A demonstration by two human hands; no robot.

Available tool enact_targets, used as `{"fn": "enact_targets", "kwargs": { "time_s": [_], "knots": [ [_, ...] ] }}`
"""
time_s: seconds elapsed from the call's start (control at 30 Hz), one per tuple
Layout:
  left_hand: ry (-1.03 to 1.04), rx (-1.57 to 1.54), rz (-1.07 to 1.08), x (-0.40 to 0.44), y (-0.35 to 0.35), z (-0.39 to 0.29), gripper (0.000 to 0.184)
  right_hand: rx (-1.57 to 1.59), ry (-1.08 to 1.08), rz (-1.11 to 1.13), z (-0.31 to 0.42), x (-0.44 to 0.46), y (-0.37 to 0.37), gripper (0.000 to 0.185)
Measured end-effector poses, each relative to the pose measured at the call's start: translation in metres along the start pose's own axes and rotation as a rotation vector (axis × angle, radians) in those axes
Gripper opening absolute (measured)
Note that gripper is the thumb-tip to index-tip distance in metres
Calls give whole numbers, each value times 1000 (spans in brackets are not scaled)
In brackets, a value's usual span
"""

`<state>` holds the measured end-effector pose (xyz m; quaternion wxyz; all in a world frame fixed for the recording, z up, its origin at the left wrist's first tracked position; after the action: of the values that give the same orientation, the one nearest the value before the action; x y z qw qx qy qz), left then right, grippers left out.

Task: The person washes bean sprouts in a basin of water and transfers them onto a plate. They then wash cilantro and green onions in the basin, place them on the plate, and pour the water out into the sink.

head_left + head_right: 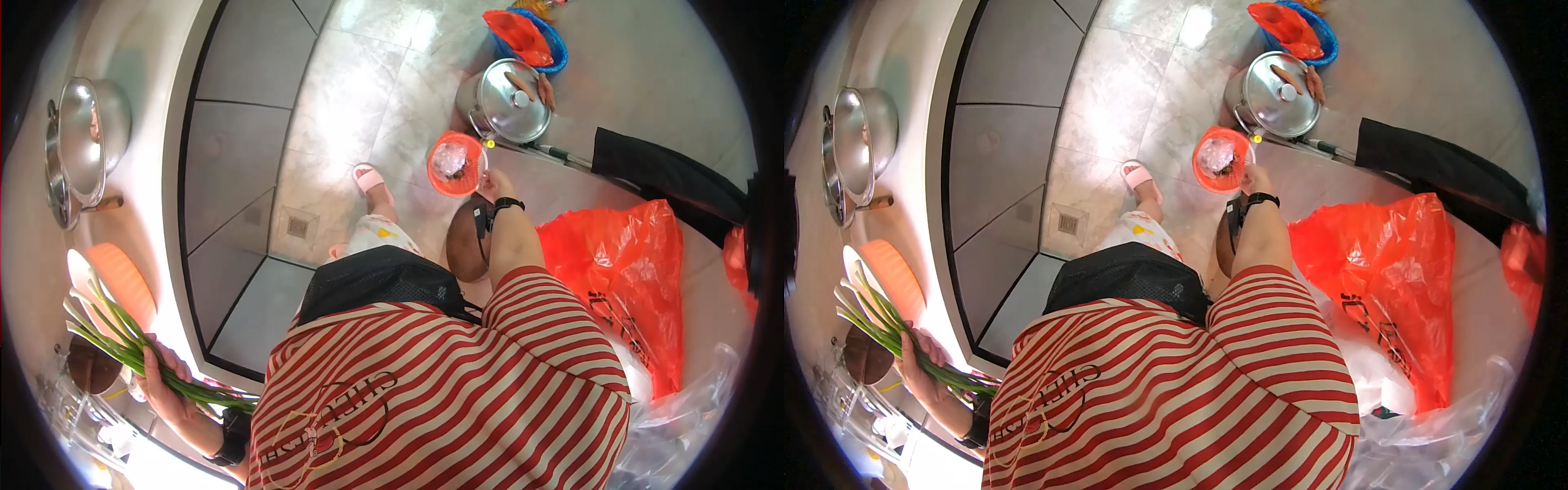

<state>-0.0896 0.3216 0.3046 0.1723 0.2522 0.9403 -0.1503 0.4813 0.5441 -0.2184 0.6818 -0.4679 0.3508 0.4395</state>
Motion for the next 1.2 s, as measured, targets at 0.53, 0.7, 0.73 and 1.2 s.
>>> {"fn": "enact_targets", "kwargs": {
  "time_s": [0.53, 0.7, 0.73, 1.2],
  "knots": [
    [-22, 8, 2, -2, 22, 15, 25, 159, -14, -204, -1, 26, -20, 19],
    [-14, -1, -13, 0, 27, 13, 21, 134, -74, -204, -3, 35, -28, 13],
    [-11, -3, 2, -1, 37, 3, 21, 144, -72, -214, 9, 22, -39, 13],
    [-13, -25, -20, 3, 25, -6, 21, 2, 90, -26, 11, -28, -14, 36]
  ]
}}
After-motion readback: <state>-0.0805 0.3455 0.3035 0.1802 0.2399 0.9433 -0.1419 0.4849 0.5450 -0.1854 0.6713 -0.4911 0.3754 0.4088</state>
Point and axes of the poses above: each hand's wrist, its own x-axis towards the middle knuckle, its own y-axis out of the palm, z = x × y, the point moved 8 cm from there along x, towards the middle knuckle, and after that the axes turned 6 degrees about -z, right-handed, at the moved point
